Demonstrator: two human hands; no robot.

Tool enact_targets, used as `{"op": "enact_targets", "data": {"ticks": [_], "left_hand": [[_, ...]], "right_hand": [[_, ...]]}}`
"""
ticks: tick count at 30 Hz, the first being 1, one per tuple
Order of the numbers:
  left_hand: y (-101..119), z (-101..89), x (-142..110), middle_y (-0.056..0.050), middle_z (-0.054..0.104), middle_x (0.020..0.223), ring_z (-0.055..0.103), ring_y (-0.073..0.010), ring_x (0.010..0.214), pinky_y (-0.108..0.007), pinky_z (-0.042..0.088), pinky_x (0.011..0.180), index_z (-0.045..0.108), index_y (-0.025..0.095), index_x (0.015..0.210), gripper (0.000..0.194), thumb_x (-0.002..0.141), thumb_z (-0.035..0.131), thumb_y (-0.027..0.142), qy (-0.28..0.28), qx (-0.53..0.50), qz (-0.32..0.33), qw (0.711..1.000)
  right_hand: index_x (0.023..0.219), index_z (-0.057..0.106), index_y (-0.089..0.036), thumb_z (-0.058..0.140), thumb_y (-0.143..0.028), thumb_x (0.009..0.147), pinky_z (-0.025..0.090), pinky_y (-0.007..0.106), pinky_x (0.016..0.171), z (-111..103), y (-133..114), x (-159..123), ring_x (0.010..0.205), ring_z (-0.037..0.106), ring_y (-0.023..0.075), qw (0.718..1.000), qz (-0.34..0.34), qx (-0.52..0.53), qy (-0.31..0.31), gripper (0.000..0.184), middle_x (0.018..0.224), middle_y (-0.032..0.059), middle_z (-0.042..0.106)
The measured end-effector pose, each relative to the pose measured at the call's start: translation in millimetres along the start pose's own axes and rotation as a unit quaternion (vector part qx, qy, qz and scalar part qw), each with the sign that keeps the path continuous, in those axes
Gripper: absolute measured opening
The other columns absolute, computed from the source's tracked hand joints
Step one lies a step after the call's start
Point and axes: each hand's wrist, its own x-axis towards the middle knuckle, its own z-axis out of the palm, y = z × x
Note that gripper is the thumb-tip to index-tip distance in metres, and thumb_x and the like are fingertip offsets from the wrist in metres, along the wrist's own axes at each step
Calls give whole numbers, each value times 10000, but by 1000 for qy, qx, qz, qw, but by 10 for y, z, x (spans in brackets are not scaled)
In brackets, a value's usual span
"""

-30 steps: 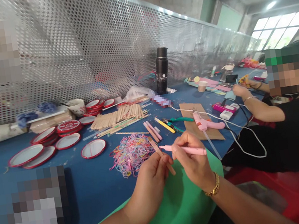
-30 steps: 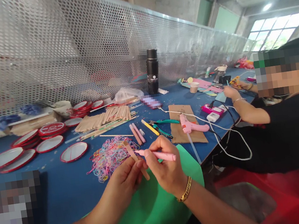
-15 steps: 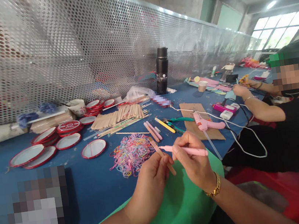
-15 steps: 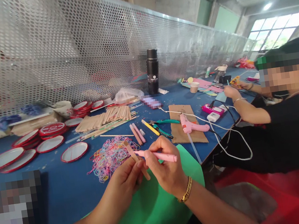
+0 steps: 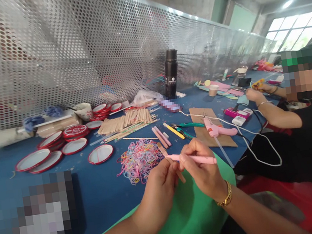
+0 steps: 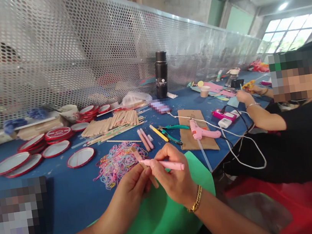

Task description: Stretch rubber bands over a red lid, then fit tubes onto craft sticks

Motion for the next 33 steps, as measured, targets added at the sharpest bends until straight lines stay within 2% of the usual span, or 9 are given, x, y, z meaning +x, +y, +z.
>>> {"op": "enact_targets", "data": {"ticks": [6,12,17,23,28,33], "left_hand": [[-2,12,1,69,391,588,304,-117,510,-255,241,485,515,220,742,406,926,506,583,-1,-31,-8,999],[-19,14,-13,57,397,596,322,-122,531,-253,237,487,539,208,726,448,933,504,603,-3,-25,-4,1000],[-19,17,-4,71,391,587,296,-115,512,-248,227,476,517,218,755,441,914,517,629,-2,-48,-17,999],[-36,8,-4,59,397,588,316,-119,518,-253,237,486,543,207,723,459,927,506,617,0,-22,-5,1000],[-37,9,-12,56,423,595,326,-122,522,-253,248,492,542,212,751,434,920,520,611,5,-32,-14,999],[-34,9,-10,55,405,589,328,-123,524,-254,244,495,554,206,722,457,924,522,614,4,-27,-8,1000]], "right_hand": [[763,491,-236,588,-300,967,451,307,628,-7,10,0,626,560,161,999,17,8,30,235,657,-24,557],[769,519,-230,595,-297,959,445,315,636,-5,11,1,644,566,166,1000,9,3,-4,215,679,-11,577],[758,491,-233,588,-297,965,450,313,628,-3,21,6,628,549,161,999,16,3,28,237,667,-20,552],[759,526,-227,594,-314,965,454,308,632,-2,26,-10,653,569,166,1000,9,1,0,234,681,-7,575],[753,488,-238,589,-331,969,452,300,611,-7,17,-3,614,547,158,999,19,3,30,256,653,-24,547],[751,528,-229,593,-329,963,453,303,619,-3,5,3,640,568,163,1000,5,-1,2,243,678,-8,572]]}}
